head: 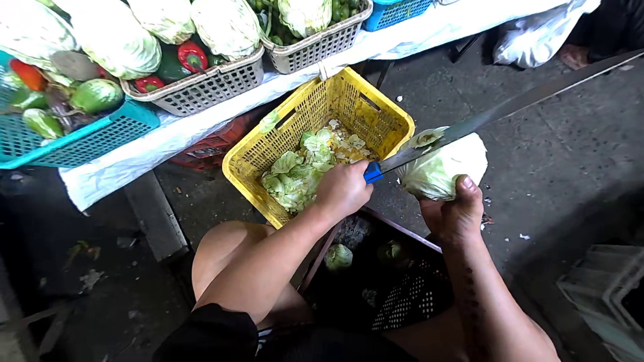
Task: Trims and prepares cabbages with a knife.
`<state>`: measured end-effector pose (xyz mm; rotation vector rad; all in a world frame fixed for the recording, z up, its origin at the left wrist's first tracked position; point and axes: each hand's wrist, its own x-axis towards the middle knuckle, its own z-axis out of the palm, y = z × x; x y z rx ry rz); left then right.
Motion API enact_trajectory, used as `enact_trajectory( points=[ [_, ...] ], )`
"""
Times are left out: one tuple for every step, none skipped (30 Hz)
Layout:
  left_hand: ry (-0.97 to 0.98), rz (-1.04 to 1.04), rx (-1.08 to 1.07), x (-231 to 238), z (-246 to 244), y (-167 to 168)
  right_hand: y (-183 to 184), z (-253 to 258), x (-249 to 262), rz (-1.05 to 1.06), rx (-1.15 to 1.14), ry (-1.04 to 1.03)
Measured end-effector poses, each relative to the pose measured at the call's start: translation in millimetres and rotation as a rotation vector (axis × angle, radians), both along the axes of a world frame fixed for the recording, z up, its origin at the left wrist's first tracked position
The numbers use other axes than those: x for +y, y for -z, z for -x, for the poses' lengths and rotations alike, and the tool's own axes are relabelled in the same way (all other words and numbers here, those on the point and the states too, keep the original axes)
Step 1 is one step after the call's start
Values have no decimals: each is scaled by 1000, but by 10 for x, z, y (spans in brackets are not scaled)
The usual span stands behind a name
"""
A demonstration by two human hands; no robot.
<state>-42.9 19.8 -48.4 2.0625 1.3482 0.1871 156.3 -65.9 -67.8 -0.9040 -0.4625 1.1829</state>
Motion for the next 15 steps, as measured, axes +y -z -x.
enact_trajectory(
  points=[
    [5,-14,-9,-19,-21,-45,23,13,-5,-4,-11,-10],
    [14,-49,-28,-36,-40,-77,52,32,-10,-8,-21,-27],
    [25,-81,-47,-43,-53,-103,73,62,-14,-6,-20,-42],
    [35,-106,-58,-45,-54,-115,90,94,-20,-3,-16,-55],
    [39,-112,-59,-38,-44,-116,103,117,-29,-4,-13,-66],
    [38,-97,-44,-17,-32,-98,117,121,-38,-9,-14,-74],
    [34,-75,-27,8,-15,-69,124,116,-46,-19,-15,-82],
    [29,-61,-16,31,9,-31,126,112,-48,-25,-21,-87],
    [26,-51,-13,49,38,2,128,113,-46,-30,-24,-91],
    [25,-40,-13,59,66,26,133,114,-46,-35,-18,-97],
    [27,-28,-11,63,89,44,136,119,-51,-36,-10,-98],
    [30,-24,-10,58,103,53,136,124,-63,-33,1,-99],
    [30,-25,-11,49,110,50,138,130,-69,-26,10,-101],
    [28,-30,-7,44,112,34,141,144,-67,-12,17,-102],
    [25,-38,-10,34,107,16,141,165,-71,6,16,-99]
  ],
)
